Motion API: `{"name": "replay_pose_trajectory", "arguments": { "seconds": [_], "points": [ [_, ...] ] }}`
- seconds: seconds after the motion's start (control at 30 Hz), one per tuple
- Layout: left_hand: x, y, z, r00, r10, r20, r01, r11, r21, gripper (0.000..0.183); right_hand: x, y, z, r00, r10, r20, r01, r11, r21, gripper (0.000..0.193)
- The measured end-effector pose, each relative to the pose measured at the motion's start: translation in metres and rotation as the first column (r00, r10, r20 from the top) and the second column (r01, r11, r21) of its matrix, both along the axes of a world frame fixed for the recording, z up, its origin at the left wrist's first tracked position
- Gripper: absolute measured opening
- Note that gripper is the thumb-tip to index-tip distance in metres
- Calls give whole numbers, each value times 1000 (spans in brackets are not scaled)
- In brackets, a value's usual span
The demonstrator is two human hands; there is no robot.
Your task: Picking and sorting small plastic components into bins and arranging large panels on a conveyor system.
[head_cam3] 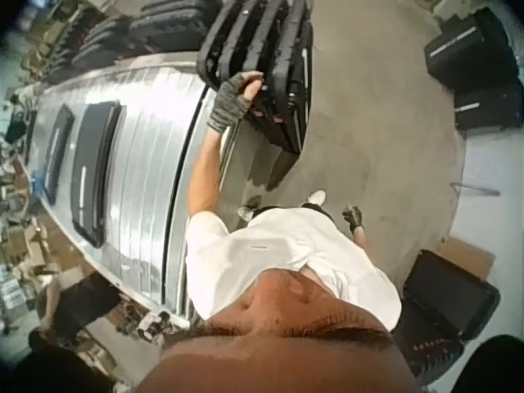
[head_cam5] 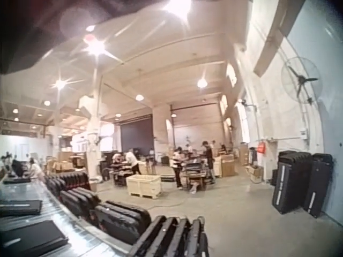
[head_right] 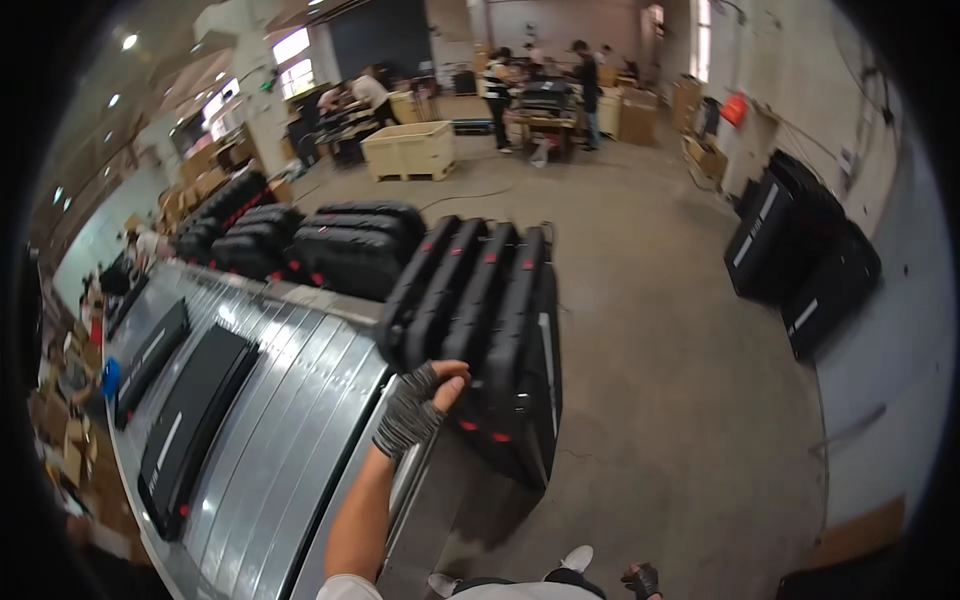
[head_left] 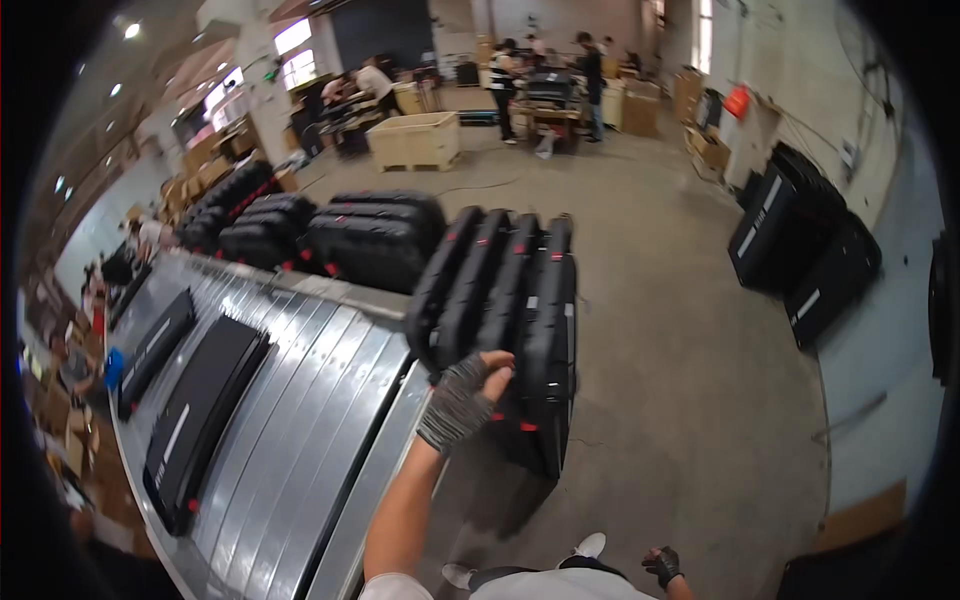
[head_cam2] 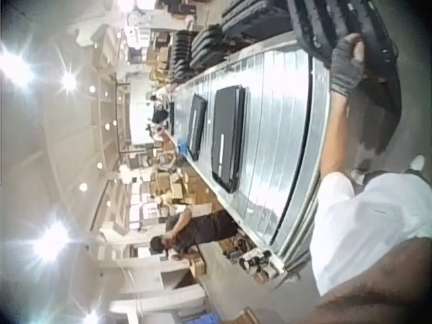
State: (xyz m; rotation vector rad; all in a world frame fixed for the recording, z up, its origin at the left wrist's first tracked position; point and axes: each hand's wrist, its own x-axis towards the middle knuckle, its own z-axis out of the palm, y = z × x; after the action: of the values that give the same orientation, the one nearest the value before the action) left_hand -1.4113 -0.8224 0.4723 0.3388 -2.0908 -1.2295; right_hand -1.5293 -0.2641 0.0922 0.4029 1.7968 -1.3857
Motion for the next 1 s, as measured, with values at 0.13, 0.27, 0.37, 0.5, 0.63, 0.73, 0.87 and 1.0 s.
{"name": "replay_pose_trajectory", "arguments": {
  "seconds": [0.13, 0.27, 0.37, 0.5, 0.63, 0.73, 0.87, 1.0],
  "points": [
    [-127, 1, 12, 996, 66, 53, -33, 877, -479, 31, -49, 89, -11, 985, -156, 68, 156, 988, 0, 27],
    [-221, -28, 11, 927, 243, 286, -45, 828, -559, 45, -76, 145, -16, 990, -128, 61, 114, 974, 195, 50],
    [-287, -61, 8, 839, 407, 362, -109, 776, -621, 55, -98, 171, -16, 961, -277, -15, 275, 948, 162, 30],
    [-371, -90, 12, 702, 537, 467, -66, 702, -709, 58, -98, 175, 38, 912, -409, -28, 399, 869, 294, 21],
    [-438, -173, -23, 508, 547, 666, -30, 784, -620, 54, -80, 230, -14, 987, -135, -91, 157, 932, 325, 39],
    [-477, -170, -24, 400, 525, 751, 28, 812, -583, 40, -70, 269, -43, 925, -379, 19, 379, 925, 3, 37],
    [-500, -175, -16, 375, 540, 754, 87, 789, -608, 37, -158, 248, -73, 966, -179, -184, 220, 947, 235, 21],
    [-461, -124, -4, 335, 524, 783, 130, 798, -589, 36, -317, 101, -11, 998, 32, -60, -18, 973, 232, 75]
  ]
}}
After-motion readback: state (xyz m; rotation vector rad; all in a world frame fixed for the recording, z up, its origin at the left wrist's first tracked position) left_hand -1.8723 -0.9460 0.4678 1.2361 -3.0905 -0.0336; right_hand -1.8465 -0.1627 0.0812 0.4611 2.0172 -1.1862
